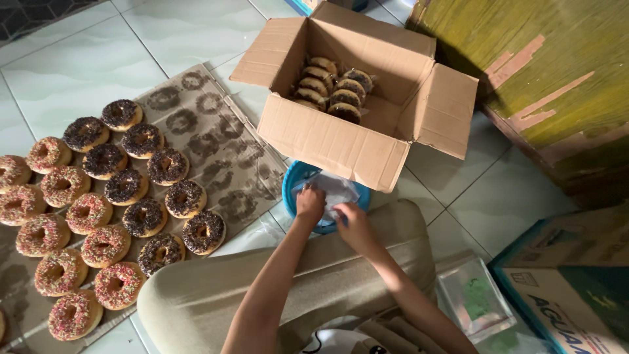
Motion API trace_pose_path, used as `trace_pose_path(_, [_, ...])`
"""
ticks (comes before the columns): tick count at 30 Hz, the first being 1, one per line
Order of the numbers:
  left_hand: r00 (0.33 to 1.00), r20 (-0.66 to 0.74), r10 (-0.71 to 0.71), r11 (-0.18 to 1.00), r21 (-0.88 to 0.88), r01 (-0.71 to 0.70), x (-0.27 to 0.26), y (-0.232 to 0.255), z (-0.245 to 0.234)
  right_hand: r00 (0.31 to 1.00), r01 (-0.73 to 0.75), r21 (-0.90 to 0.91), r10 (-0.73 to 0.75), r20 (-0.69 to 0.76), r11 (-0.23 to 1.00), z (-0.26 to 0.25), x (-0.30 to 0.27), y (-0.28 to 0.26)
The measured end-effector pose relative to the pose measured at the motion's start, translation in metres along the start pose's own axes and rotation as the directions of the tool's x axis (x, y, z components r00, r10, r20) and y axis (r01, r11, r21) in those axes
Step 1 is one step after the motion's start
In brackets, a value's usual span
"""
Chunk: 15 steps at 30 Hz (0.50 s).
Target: The person sits on the floor and individually places donuts into clear plastic bags, then puts the sealed bags into a cardboard box. The donuts are arranged on a patterned mat, and the person handles them one at a time throughout the clip.
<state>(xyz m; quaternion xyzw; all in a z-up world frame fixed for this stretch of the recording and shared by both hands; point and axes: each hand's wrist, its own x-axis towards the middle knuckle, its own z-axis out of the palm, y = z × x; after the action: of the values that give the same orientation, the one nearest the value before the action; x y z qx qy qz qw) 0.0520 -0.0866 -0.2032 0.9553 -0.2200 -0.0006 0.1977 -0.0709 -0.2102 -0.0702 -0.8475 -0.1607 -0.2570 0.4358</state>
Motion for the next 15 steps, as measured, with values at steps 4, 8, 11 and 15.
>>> trace_pose_path(4, [0.993,-0.108,-0.044,0.999,-0.027,0.042,-0.03,0.01,-0.073,0.885,-0.464,0.028,0.465,-0.016,0.885,0.015,-0.025,0.056])
trace_pose_path(8, [0.913,-0.398,-0.083,0.99,-0.138,0.03,-0.076,0.017,-0.129,0.89,-0.448,0.136,0.455,-0.026,0.884,0.036,-0.038,0.085])
trace_pose_path(11, [0.886,-0.462,-0.042,0.994,-0.11,-0.011,-0.103,0.024,-0.154,0.839,-0.512,0.212,0.537,-0.082,0.832,0.061,-0.023,0.077])
trace_pose_path(15, [0.891,-0.442,-0.105,0.977,-0.213,0.01,-0.121,0.039,-0.181,0.669,-0.665,0.557,0.728,0.15,0.497,0.075,0.011,0.054])
